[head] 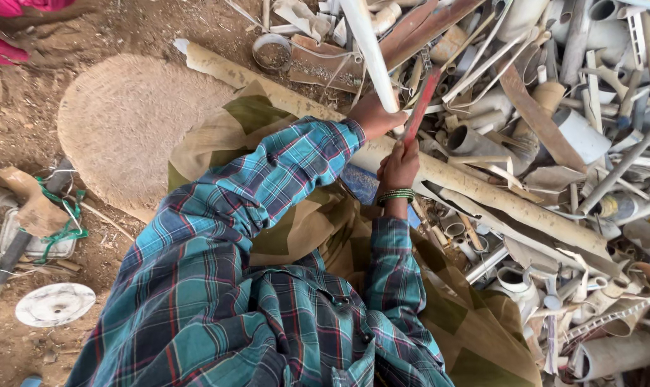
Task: The person sits on the ground and uses a red-handled scraper to remove material from a white PVC pipe. They rotate the pipe and scrape along its length, generating debris that falls onto the surrounding pile of scrap materials.
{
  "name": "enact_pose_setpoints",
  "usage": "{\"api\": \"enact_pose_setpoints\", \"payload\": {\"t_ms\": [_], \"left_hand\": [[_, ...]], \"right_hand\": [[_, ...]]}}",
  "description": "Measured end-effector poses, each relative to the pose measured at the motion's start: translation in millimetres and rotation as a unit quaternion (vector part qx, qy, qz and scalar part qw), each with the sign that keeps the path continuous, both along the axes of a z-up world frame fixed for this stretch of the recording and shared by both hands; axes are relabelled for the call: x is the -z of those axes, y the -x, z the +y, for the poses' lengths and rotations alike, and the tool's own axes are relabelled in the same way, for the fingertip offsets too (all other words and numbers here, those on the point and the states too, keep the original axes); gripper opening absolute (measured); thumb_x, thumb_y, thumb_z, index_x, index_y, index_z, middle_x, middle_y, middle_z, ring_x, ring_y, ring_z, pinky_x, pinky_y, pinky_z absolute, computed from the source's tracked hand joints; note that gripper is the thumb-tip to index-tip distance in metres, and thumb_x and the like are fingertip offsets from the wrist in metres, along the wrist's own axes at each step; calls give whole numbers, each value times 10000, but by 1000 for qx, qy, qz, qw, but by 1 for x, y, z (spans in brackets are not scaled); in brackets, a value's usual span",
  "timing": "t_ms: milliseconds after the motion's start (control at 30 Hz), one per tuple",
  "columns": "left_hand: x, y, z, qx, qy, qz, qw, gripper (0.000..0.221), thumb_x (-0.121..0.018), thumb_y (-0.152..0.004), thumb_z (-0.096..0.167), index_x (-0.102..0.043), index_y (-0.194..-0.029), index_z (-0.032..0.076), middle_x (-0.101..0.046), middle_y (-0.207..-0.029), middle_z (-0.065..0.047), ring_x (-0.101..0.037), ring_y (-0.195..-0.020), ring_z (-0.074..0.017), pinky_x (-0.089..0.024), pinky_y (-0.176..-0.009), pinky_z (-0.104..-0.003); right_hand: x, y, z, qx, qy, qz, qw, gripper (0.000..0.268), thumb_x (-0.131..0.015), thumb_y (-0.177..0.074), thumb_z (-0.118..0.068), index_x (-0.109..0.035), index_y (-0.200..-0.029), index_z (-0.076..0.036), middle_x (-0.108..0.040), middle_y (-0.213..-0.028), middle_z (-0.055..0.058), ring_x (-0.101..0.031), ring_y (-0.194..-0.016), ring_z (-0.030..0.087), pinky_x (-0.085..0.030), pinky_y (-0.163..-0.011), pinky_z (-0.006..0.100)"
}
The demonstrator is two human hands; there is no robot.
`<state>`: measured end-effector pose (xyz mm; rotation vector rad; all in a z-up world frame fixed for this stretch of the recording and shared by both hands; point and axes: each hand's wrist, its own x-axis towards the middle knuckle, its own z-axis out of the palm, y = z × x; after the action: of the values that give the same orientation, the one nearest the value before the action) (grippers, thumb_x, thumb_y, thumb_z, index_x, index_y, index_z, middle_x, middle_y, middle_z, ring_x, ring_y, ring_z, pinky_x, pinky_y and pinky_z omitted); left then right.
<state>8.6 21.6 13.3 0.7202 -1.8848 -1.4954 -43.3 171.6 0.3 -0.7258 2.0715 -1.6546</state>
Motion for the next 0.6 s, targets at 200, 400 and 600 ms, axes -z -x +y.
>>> {"api": "enact_pose_setpoints", "payload": {"t_ms": [200, 400, 600], "left_hand": [[-12, -8, -4, -20, 41, 3, 999, 320, -748, -769, 345, -664, -917, 73, -721, -844, -137, -725, -844, -317, -568, -770, -430], [-12, -9, -1, 15, 61, -5, 998, 311, -741, -793, 351, -643, -871, 66, -709, -831, -144, -725, -835, -322, -560, -752, -444], [-14, -8, -3, 11, 78, 1, 997, 288, -747, -808, 343, -646, -858, 78, -695, -817, -136, -706, -811, -326, -546, -732, -446]], "right_hand": [[5, 5, -1, 8, -15, -47, 999, 140, -475, -1029, -189, -485, -1096, -67, -533, -530, 53, -497, -330, 152, -391, -290, 323], [13, 8, -1, 31, -32, -3, 999, 187, -483, -1076, -195, -474, -1068, -9, -528, -556, 63, -514, -370, 149, -406, -312, 320], [5, 9, -2, 11, -17, -60, 998, 169, -469, -1045, -183, -505, -1155, -59, -537, -543, 49, -496, -352, 140, -379, -304, 316]]}}
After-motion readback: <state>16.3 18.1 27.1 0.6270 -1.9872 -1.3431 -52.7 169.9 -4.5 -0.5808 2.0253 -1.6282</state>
